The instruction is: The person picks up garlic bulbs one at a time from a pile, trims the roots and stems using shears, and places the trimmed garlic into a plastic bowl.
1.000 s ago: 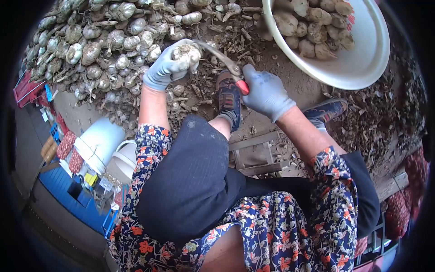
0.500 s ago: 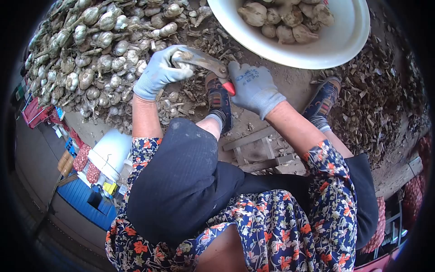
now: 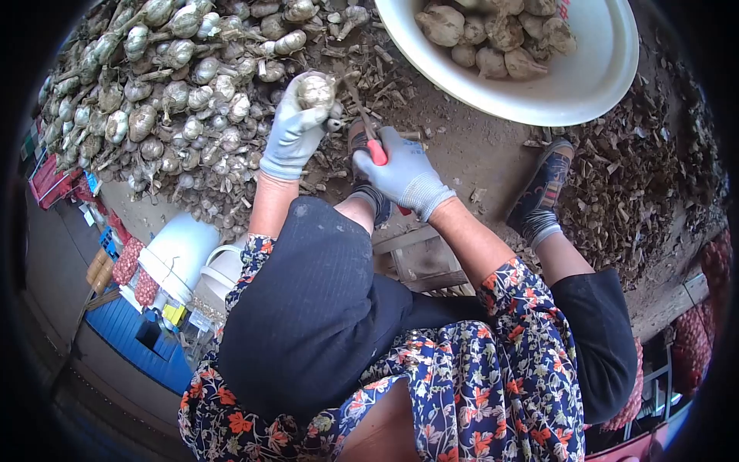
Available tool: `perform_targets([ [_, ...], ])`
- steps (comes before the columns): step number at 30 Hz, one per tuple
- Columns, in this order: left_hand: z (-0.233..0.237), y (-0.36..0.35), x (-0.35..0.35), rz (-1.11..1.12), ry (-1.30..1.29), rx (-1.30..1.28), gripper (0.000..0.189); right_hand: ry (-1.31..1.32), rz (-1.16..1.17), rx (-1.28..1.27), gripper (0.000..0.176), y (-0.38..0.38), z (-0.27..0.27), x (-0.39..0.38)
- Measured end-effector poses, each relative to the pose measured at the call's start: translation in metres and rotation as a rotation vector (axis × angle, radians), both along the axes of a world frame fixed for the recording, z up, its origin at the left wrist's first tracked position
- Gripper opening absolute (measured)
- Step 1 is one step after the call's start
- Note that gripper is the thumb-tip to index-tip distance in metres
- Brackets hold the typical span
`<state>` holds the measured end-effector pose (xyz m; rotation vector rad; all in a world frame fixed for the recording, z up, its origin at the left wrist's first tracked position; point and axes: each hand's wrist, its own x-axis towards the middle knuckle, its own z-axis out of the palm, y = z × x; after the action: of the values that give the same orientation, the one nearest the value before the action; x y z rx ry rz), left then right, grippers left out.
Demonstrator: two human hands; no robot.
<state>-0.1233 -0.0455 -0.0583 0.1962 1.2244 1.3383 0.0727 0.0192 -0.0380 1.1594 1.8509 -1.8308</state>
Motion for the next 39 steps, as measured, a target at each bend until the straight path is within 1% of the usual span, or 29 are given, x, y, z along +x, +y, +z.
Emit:
perform_targets([
  [2, -0.002, 0.008, 0.001, 0.008, 0.063, 0.023, 0.055, 0.027, -0.102, -0.004, 0.043, -0.005, -0.006, 0.000],
  [4, 0.014, 0.026, -0.002, -0.083, 0.166, 0.062, 0.063, 0.026, -0.118, 0.030, 0.040, -0.007, -0.007, 0.006],
  [6, 0.074, 0.069, 0.019, -0.129, 0.311, 0.275, 0.072, -0.013, -0.226, -0.172, 0.039, -0.009, -0.014, 0.013],
  [7, 0.094, 0.085, 0.027, -0.136, 0.258, 0.459, 0.079, -0.054, -0.258, -0.178, 0.038, -0.011, -0.024, 0.018],
  [8, 0.093, 0.089, 0.017, -0.187, 0.410, 0.410, 0.082, -0.059, -0.254, -0.180, 0.038, -0.015, -0.030, 0.026],
  [10, 0.054, 0.088, -0.016, -0.126, 1.055, -0.149, 0.081, -0.056, -0.340, -0.159, 0.036, -0.010, -0.041, 0.031],
  [12, 0.018, 0.080, -0.061, -0.513, 1.348, -0.851, 0.073, -0.079, -0.327, -0.165, 0.033, -0.002, -0.040, 0.029],
  [13, -0.002, 0.078, -0.063, -0.588, 1.508, -0.904, 0.068, -0.076, -0.323, -0.135, 0.032, -0.001, -0.046, 0.029],
  [14, -0.008, 0.079, -0.060, -0.662, 1.661, -0.960, 0.063, -0.077, -0.313, -0.108, 0.032, 0.000, -0.049, 0.028],
  [15, -0.016, 0.083, -0.058, -0.694, 1.675, -0.948, 0.060, -0.090, -0.307, -0.120, 0.032, 0.000, -0.051, 0.028],
  [16, -0.022, 0.087, -0.057, -0.726, 1.690, -0.935, 0.058, -0.096, -0.246, -0.073, 0.031, 0.002, -0.053, 0.026],
  [17, -0.026, 0.090, -0.061, -0.721, 1.612, -0.985, 0.054, -0.093, -0.187, -0.016, 0.030, 0.009, -0.053, 0.022],
  [18, -0.027, 0.086, -0.064, -0.716, 1.615, -0.986, 0.054, -0.090, -0.186, -0.013, 0.030, 0.016, -0.052, 0.018],
  [20, -0.021, 0.064, -0.065, -0.661, 1.643, -0.731, 0.053, -0.107, 0.029, 0.175, 0.029, 0.026, -0.045, 0.009],
  [21, -0.019, 0.051, -0.062, -0.518, 1.627, -0.528, 0.056, -0.103, 0.021, 0.176, 0.029, 0.033, -0.043, 0.004],
  [22, -0.020, 0.036, -0.059, -0.398, 1.609, -0.351, 0.060, -0.063, 0.037, 0.272, 0.027, 0.037, -0.041, -0.001],
  [23, -0.012, 0.030, -0.051, -0.313, 1.409, -0.227, 0.059, -0.027, 0.060, 0.362, 0.027, 0.039, -0.037, -0.004],
  [24, -0.004, 0.027, -0.042, -0.226, 1.205, -0.113, 0.058, -0.029, 0.067, 0.349, 0.027, 0.042, -0.030, -0.008],
  [26, 0.003, 0.024, -0.031, -0.193, 1.120, -0.058, 0.058, -0.023, 0.237, 0.659, 0.034, 0.053, -0.015, -0.016],
  [27, -0.001, 0.020, -0.033, -0.173, 1.001, -0.051, 0.059, -0.022, 0.328, 0.720, 0.038, 0.057, -0.012, -0.017],
  [28, -0.005, 0.017, -0.032, -0.155, 0.878, -0.042, 0.059, -0.026, 0.326, 0.721, 0.038, 0.060, -0.006, -0.016],
  [29, 0.002, 0.018, -0.029, -0.157, 0.873, -0.039, 0.059, -0.036, 0.369, 0.752, 0.039, 0.061, 0.002, -0.014],
  [31, 0.023, 0.025, -0.023, -0.233, 1.017, -0.045, 0.063, -0.047, 0.411, 0.786, 0.041, 0.066, 0.012, -0.014],
  [32, 0.025, 0.026, -0.022, -0.236, 1.014, -0.045, 0.063, -0.064, 0.441, 0.778, 0.040, 0.067, 0.015, -0.013],
  [34, 0.028, 0.026, -0.022, -0.241, 1.125, -0.106, 0.065, -0.080, 0.469, 0.765, 0.040, 0.065, 0.014, -0.011],
  [35, 0.026, 0.027, -0.024, -0.257, 1.189, -0.079, 0.062, -0.034, 0.477, 0.816, 0.038, 0.065, 0.011, -0.008],
  [36, 0.026, 0.025, -0.023, -0.260, 1.187, -0.085, 0.062, 0.015, 0.484, 0.868, 0.040, 0.065, 0.008, -0.007],
  [37, 0.025, 0.025, -0.023, -0.273, 1.166, -0.092, 0.060, 0.019, 0.486, 0.863, 0.040, 0.066, 0.004, -0.007],
  [39, 0.025, 0.027, -0.024, -0.276, 1.094, -0.062, 0.054, -0.009, 0.552, 0.781, 0.040, 0.064, -0.002, -0.005],
])
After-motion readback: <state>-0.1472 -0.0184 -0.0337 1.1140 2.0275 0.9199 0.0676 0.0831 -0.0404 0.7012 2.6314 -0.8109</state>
